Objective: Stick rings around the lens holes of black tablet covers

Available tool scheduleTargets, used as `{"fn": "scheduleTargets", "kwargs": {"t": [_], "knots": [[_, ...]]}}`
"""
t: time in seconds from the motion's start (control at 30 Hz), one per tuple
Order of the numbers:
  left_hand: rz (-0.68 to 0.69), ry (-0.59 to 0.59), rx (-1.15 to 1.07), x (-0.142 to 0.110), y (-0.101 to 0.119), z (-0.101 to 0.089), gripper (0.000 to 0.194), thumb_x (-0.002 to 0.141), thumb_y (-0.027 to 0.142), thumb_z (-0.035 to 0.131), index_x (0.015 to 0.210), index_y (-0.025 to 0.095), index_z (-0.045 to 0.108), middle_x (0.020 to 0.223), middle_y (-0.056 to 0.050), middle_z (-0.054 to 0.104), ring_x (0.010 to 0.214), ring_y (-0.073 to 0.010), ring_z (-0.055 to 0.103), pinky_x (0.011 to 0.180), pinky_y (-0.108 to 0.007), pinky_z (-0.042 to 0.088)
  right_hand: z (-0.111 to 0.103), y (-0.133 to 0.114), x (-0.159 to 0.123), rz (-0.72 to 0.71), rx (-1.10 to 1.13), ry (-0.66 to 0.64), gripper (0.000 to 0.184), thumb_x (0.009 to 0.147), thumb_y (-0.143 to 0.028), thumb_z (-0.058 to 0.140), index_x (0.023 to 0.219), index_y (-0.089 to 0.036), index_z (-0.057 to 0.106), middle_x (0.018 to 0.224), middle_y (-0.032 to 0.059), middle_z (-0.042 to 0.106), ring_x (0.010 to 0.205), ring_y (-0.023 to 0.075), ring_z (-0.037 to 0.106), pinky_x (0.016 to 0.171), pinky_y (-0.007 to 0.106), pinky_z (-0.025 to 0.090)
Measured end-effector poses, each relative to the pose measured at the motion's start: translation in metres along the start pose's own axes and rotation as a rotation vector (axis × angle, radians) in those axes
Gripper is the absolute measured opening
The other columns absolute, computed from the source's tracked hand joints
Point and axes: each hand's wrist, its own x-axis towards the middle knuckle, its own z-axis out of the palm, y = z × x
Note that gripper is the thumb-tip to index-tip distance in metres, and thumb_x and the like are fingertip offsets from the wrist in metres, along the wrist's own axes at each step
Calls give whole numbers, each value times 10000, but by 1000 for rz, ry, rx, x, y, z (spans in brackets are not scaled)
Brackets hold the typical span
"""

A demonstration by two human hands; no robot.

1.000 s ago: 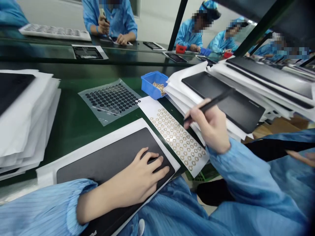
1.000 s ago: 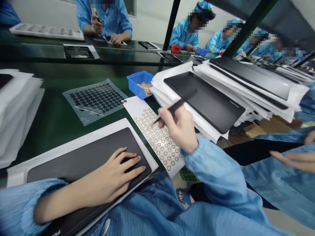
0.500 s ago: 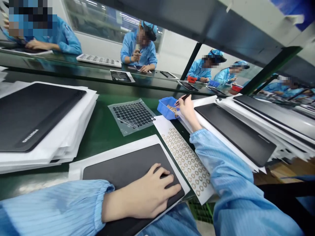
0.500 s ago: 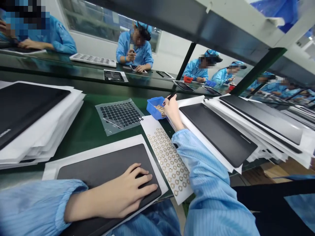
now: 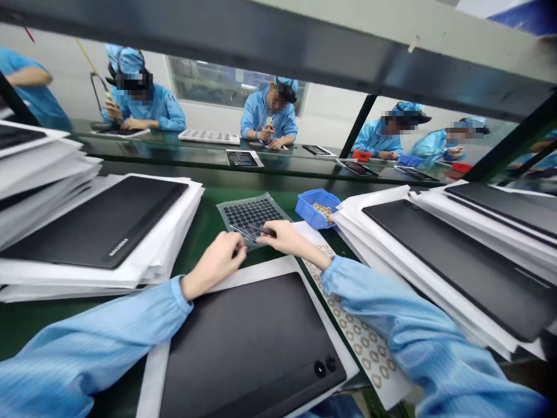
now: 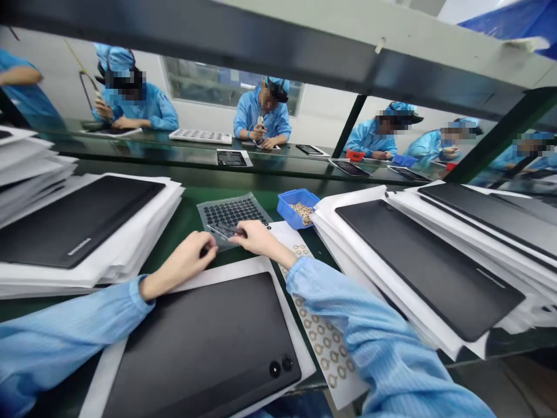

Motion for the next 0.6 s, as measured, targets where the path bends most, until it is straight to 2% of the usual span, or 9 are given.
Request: {"fn": "scheduleTargets", "kwargs": {"t": [0.1,0.2,0.3,0.43,0.6], "knots": [[-273,-11,56,10,-34,-16,227,900,292,492,736,146,549,666,-1,537,652,-155,533,670,-318,452,16,1,5,-5,44,-36,195,740,-265,712,677,-148,569,682,12,590,635,130,501,601,235,321],[-425,-89,21,17,-45,-22,274,903,379,547,789,132,580,717,11,570,657,-123,564,660,-294,481,20,8,7,13,94,-56,158,778,-203,657,654,-145,579,654,7,588,609,124,496,590,233,313],[-516,-174,-132,22,-40,-21,319,905,427,540,827,124,600,749,1,600,664,-123,589,642,-285,503,17,13,8,42,143,-64,162,790,-205,630,646,-141,594,626,-1,580,598,124,497,579,232,309],[-595,-287,-464,26,-23,-14,335,925,436,507,920,116,607,797,-18,627,661,-118,609,630,-285,527,17,13,8,76,211,-43,151,795,-244,612,696,-132,636,639,-6,600,606,120,514,571,221,324],[-622,-315,-794,32,-6,-1,272,925,355,533,1023,109,594,944,-58,637,805,-150,634,717,-323,543,27,10,7,90,270,31,117,777,-219,606,710,-139,658,637,-13,624,609,117,543,567,209,361]]}}
